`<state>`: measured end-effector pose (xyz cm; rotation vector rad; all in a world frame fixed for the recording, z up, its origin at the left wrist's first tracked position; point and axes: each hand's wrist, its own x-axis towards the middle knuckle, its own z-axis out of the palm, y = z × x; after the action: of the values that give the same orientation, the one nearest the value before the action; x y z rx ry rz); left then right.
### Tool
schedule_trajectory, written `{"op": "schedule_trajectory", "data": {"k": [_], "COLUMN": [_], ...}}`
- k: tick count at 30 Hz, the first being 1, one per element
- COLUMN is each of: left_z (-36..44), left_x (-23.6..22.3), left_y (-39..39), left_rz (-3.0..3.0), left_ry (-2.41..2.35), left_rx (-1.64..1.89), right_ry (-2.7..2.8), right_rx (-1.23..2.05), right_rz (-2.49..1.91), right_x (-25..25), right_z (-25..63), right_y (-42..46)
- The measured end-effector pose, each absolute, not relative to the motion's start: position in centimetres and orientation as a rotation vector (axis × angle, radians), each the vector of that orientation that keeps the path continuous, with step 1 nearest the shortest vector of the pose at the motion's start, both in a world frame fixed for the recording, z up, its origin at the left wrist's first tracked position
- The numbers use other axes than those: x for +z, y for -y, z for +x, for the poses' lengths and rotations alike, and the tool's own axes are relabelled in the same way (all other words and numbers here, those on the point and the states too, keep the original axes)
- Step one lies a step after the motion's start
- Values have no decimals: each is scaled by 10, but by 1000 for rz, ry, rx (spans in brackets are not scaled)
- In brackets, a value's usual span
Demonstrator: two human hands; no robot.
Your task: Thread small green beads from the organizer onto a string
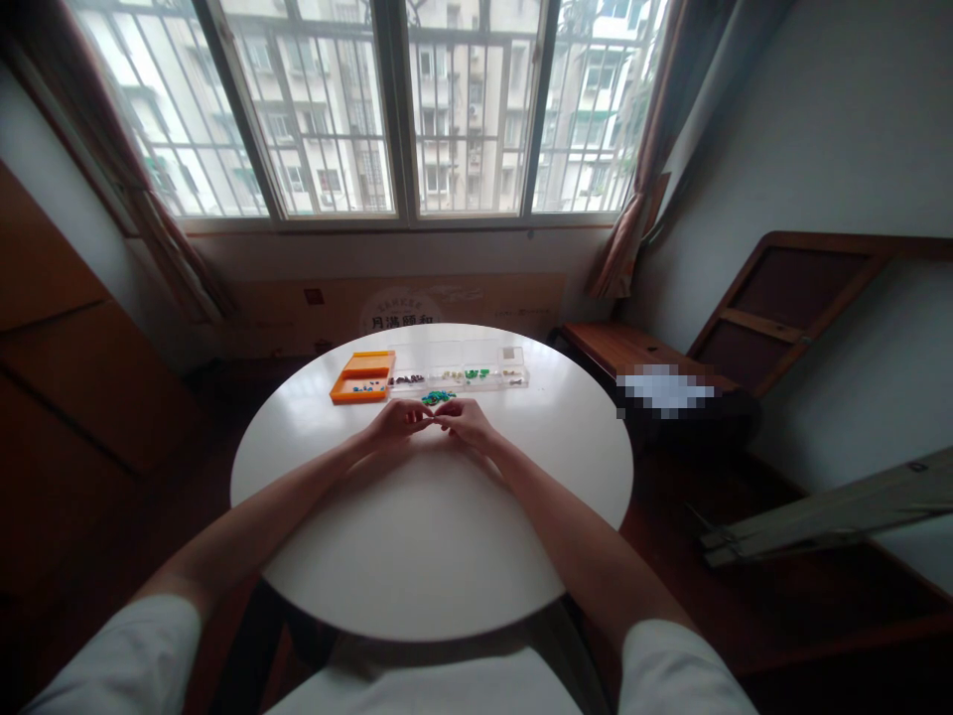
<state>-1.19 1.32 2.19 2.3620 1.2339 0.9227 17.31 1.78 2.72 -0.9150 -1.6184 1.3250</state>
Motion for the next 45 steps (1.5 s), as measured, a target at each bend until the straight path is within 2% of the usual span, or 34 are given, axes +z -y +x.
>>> {"op": "schedule_trajectory", "data": {"k": [45], "left_z": [-11], "left_x": [26], "left_y": [-8], "left_rz": [2496], "left_ry": [-1174], "left_rx": [971], "right_ry": [1740], "right_rx": [1256], "right_rz": [-998], "right_x": [25], "right_z": [175], "right_y": [-20]}}
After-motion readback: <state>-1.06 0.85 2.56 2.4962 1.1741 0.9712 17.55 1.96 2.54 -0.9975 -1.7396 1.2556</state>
